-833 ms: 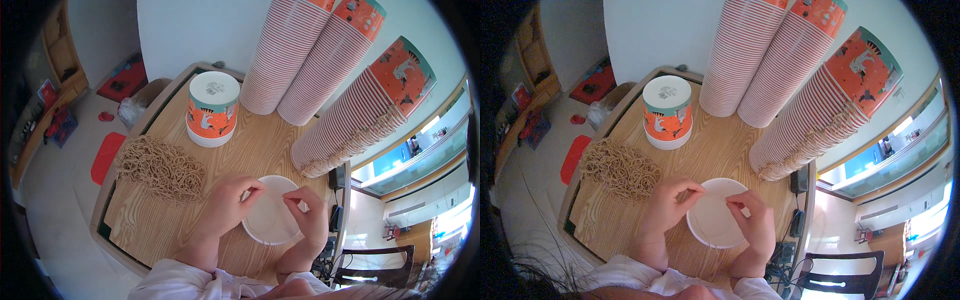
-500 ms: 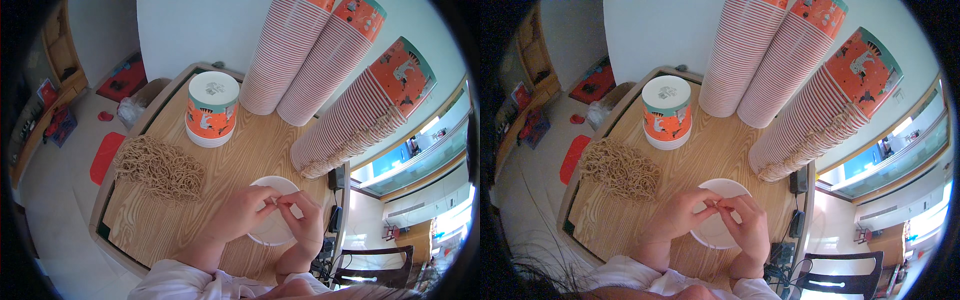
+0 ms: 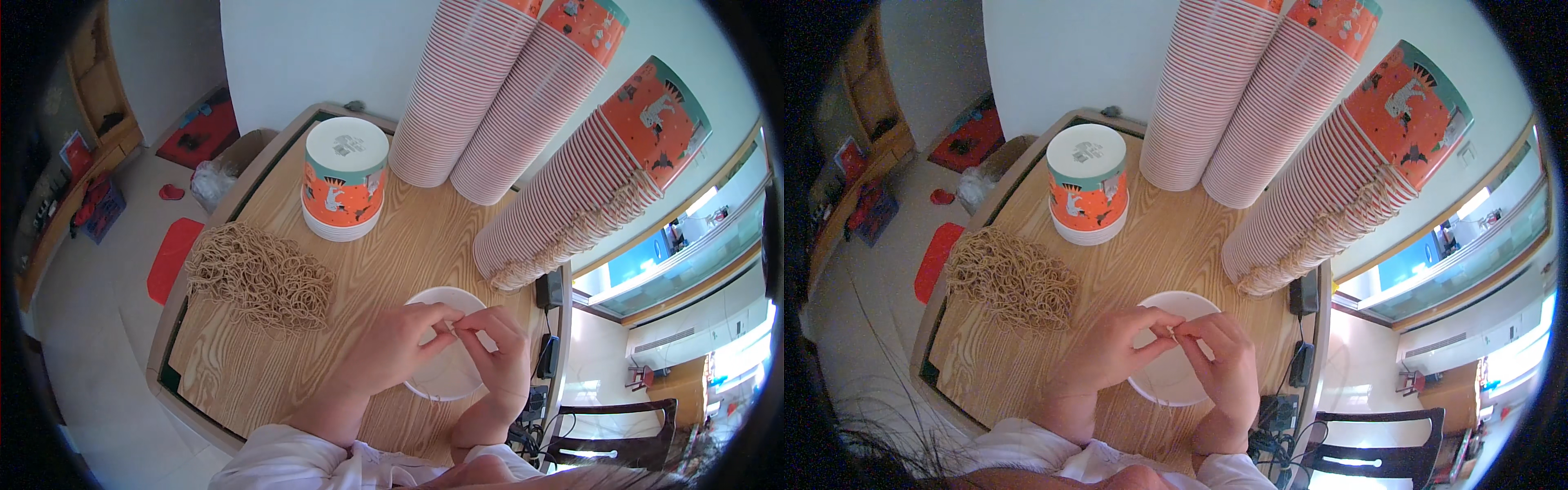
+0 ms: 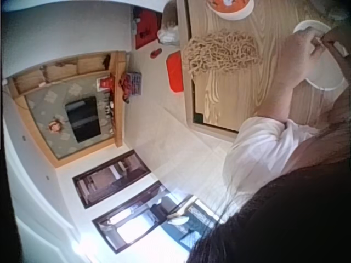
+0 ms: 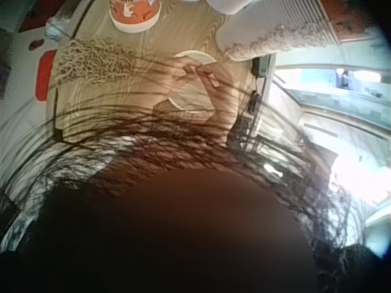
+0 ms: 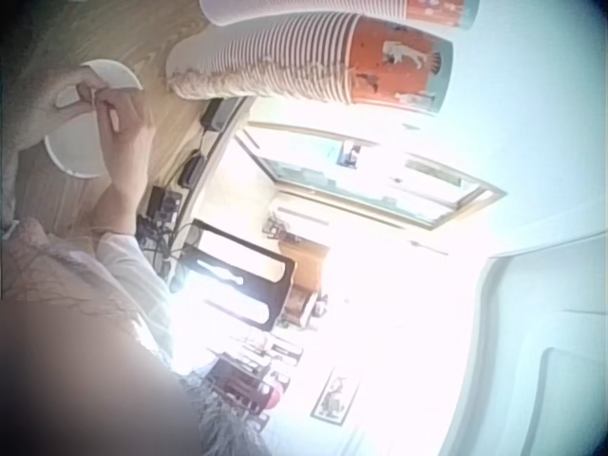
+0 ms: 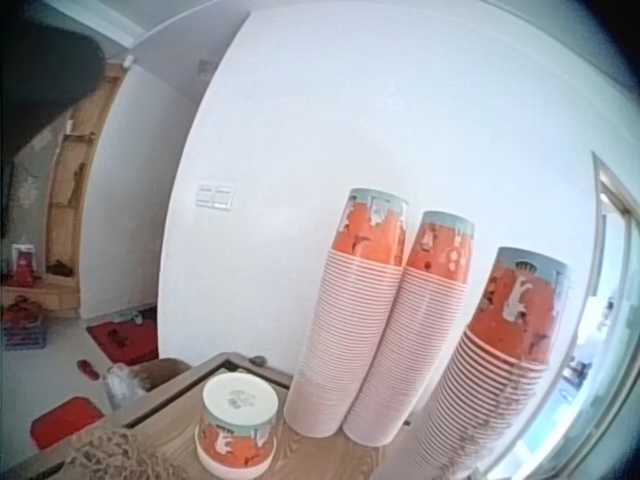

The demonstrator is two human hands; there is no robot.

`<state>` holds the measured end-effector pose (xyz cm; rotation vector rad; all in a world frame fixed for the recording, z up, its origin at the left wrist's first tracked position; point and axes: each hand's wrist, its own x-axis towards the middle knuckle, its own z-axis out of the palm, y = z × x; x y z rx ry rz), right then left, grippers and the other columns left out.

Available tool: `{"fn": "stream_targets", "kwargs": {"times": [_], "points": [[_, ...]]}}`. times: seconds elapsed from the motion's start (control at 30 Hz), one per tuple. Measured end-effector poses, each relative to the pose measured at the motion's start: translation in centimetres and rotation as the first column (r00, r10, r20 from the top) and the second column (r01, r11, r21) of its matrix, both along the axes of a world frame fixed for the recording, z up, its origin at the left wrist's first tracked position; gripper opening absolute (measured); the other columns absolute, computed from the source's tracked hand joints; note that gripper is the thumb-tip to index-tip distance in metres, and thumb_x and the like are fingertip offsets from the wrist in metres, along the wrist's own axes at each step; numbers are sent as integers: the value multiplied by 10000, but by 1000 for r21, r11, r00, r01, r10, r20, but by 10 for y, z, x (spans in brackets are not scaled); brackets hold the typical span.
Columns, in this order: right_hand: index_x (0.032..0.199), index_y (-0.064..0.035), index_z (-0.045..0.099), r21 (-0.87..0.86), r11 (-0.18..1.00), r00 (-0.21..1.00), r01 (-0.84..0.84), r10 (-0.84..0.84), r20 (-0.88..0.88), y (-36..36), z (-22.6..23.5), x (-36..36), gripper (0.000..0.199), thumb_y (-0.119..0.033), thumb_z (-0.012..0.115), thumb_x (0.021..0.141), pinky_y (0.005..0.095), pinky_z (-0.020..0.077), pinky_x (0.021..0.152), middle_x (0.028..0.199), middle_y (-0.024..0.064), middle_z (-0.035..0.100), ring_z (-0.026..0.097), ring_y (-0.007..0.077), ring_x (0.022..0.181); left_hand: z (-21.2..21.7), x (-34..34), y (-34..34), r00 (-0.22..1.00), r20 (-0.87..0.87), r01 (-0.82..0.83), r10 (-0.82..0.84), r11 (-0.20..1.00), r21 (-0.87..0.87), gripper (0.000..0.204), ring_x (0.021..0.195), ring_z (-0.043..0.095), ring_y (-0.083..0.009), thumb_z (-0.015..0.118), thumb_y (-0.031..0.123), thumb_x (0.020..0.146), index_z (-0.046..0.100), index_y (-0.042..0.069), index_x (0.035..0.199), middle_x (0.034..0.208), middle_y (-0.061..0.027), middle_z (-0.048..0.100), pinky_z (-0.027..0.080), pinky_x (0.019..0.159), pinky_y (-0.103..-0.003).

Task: Applying rubber bands to individual paper cups from a stack.

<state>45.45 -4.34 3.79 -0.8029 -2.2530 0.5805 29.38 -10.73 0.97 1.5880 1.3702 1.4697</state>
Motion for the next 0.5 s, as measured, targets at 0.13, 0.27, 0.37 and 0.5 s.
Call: {"fn": "stream_targets", "kwargs": {"times": [0.13,0.27,0.37,0.5], "points": [[864,-13,673,-107,994,998,40,-44,-38,-4,3,-2,161,11,726,713,324,500,668,803,100,641,630,241,758,-4,-4,0,998,-8,-56,56,996,-69,132,811,661,-267,675,77,805,656,44,932,886,-122,673,514,715,-354],[872,-13,674,-130,990,997,57,-63,-44,-5,5,-6,172,10,727,710,328,497,672,804,110,640,628,259,766,0,-5,-1,999,16,-47,48,998,-50,96,808,659,-270,676,76,802,667,41,891,866,-117,674,514,709,-350],[893,-11,672,-72,997,1000,7,-8,-14,1,-1,3,191,0,730,711,326,496,667,796,117,639,628,256,763,1,-3,-1,999,-17,-36,36,999,-40,97,811,657,-275,674,77,804,642,32,884,850,-115,667,513,708,-349],[883,-12,663,-79,997,1000,8,-8,-5,1,-2,3,149,-20,709,742,345,490,656,784,124,630,618,278,750,2,-3,0,1000,-18,-22,22,999,-27,115,777,652,-292,665,67,810,583,13,869,821,-131,650,504,671,-366]]}}
